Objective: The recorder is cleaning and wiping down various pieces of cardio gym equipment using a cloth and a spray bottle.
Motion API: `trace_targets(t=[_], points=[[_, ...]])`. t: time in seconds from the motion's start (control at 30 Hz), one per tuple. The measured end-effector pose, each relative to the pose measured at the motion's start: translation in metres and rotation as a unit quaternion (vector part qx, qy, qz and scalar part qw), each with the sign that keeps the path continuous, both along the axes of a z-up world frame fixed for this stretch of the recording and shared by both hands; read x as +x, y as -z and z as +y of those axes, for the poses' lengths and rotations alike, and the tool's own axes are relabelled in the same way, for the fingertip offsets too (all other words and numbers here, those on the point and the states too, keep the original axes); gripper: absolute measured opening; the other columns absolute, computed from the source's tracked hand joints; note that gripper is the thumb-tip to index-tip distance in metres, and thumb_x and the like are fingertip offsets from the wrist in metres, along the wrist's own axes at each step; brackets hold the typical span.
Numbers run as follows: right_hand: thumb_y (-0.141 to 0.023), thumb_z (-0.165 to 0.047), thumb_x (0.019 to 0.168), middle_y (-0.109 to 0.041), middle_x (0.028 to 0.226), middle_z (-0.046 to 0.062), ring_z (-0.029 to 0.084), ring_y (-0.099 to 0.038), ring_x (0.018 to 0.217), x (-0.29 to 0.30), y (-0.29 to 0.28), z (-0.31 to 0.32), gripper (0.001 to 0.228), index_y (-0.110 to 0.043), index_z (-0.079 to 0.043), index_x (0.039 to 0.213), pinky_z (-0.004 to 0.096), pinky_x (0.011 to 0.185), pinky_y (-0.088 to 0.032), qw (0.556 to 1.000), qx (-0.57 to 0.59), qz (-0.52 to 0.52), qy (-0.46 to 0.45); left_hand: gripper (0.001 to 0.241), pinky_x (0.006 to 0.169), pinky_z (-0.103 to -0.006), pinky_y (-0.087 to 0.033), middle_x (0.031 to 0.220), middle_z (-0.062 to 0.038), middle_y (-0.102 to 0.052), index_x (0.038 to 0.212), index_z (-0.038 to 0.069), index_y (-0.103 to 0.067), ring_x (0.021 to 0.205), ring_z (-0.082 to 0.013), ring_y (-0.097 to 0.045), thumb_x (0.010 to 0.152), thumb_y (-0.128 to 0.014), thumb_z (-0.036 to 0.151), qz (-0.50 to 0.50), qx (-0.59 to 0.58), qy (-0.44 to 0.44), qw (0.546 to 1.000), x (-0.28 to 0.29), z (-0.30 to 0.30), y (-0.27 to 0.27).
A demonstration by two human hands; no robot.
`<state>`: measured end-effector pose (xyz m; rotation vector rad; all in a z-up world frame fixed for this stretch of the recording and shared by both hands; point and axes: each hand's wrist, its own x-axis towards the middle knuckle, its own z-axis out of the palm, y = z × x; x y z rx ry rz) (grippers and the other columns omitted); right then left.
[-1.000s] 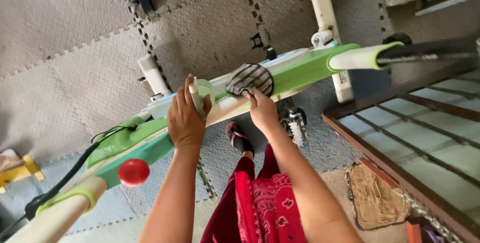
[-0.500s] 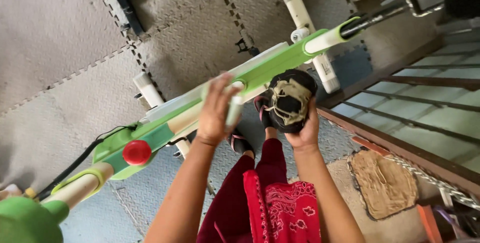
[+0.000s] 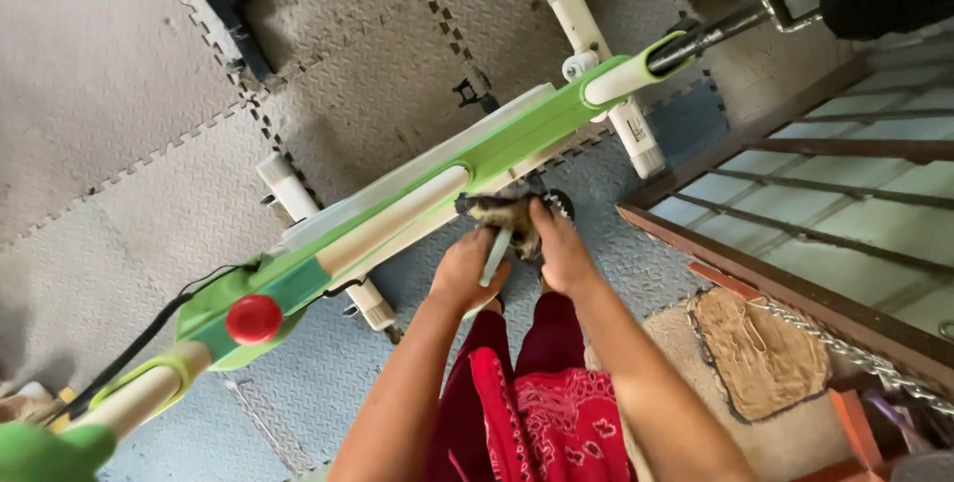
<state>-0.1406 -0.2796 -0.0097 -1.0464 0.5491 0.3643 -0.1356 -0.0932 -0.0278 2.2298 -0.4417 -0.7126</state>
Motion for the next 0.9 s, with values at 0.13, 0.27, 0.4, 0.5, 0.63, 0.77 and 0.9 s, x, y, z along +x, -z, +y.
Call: trace_targets(t=[0.13,0.27,0.4,0.5,0.63,0.77,0.9], points=[[-0.031,-0.055,0.108,-0.067,0.108,0.017,0.032,-0.065,0.089,0.046,0.011,-0.044,0.064,-0.061,-0.001,0.122,0.045,0.074,-0.058,0.975,-0.172,0.143,-0.016,0.055,0.095,-0.0476,-0.051,0.118,-0.02,-0.065,0.124,0.003,-0.058,0.11,-0.0425,-0.062,0.074,-0.076,0.016,-0.074,-0.064,-0.045,0.994,0.001,-0.004,0.0],[-0.026,-0.054,0.113,-0.077,0.122,0.013,0.029,-0.073,0.102,0.095,0.071,-0.073,0.066,-0.071,-0.007,0.124,0.04,0.087,-0.062,0.929,-0.359,-0.057,-0.07,0.057,0.103,-0.047,-0.048,0.122,-0.02,-0.065,0.126,0.004,-0.057,0.117,-0.0417,-0.06,0.073,-0.077,0.012,-0.105,-0.057,-0.064,0.991,0.012,-0.014,0.009],[-0.04,-0.039,0.108,-0.048,0.155,0.016,0.035,-0.054,0.132,0.102,0.137,-0.068,0.052,-0.049,-0.013,0.152,0.049,0.105,-0.046,0.821,-0.529,-0.197,-0.085,0.063,0.112,-0.0475,-0.042,0.135,-0.021,-0.058,0.131,0.003,-0.054,0.129,-0.0426,-0.053,0.073,-0.078,0.008,-0.115,-0.04,-0.099,0.988,0.029,-0.025,0.018],[-0.044,-0.031,0.111,-0.047,0.161,0.013,0.039,-0.044,0.146,0.077,0.163,-0.065,0.044,-0.056,-0.017,0.151,0.057,0.117,-0.03,0.755,-0.573,-0.276,-0.161,0.066,0.116,-0.0487,-0.039,0.144,-0.02,-0.052,0.133,0.002,-0.054,0.138,-0.0435,-0.046,0.072,-0.078,0.007,-0.108,-0.027,-0.116,0.987,0.035,-0.03,0.03],[-0.042,-0.032,0.113,-0.057,0.129,0.011,0.027,-0.055,0.122,0.02,0.19,-0.093,0.032,-0.06,-0.008,0.127,0.048,0.107,-0.043,0.947,-0.255,-0.1,-0.17,0.062,0.119,-0.0497,-0.035,0.156,-0.018,-0.044,0.131,0.002,-0.053,0.149,-0.0441,-0.034,0.075,-0.079,0.007,-0.11,-0.033,-0.131,0.985,0.044,-0.038,0.053],[-0.048,-0.034,0.115,-0.057,0.107,0.016,0.032,-0.055,0.101,0.0,0.232,-0.149,0.036,-0.06,0.0,0.114,0.051,0.096,-0.046,0.994,-0.054,0.065,0.063,0.06,0.119,-0.0499,-0.035,0.159,-0.019,-0.041,0.132,0.004,-0.053,0.152,-0.0445,-0.031,0.078,-0.079,0.007,-0.09,-0.046,-0.147,0.984,0.048,-0.044,0.064],[-0.047,-0.031,0.102,-0.068,0.125,0.008,0.025,-0.065,0.117,0.06,0.172,-0.187,0.036,-0.059,-0.012,0.13,0.046,0.105,-0.053,0.917,0.143,0.133,0.346,0.065,0.119,-0.0495,-0.034,0.157,-0.018,-0.043,0.136,0.006,-0.052,0.15,-0.0433,-0.032,0.078,-0.079,0.007,-0.053,-0.031,-0.161,0.985,0.037,-0.047,0.056]])
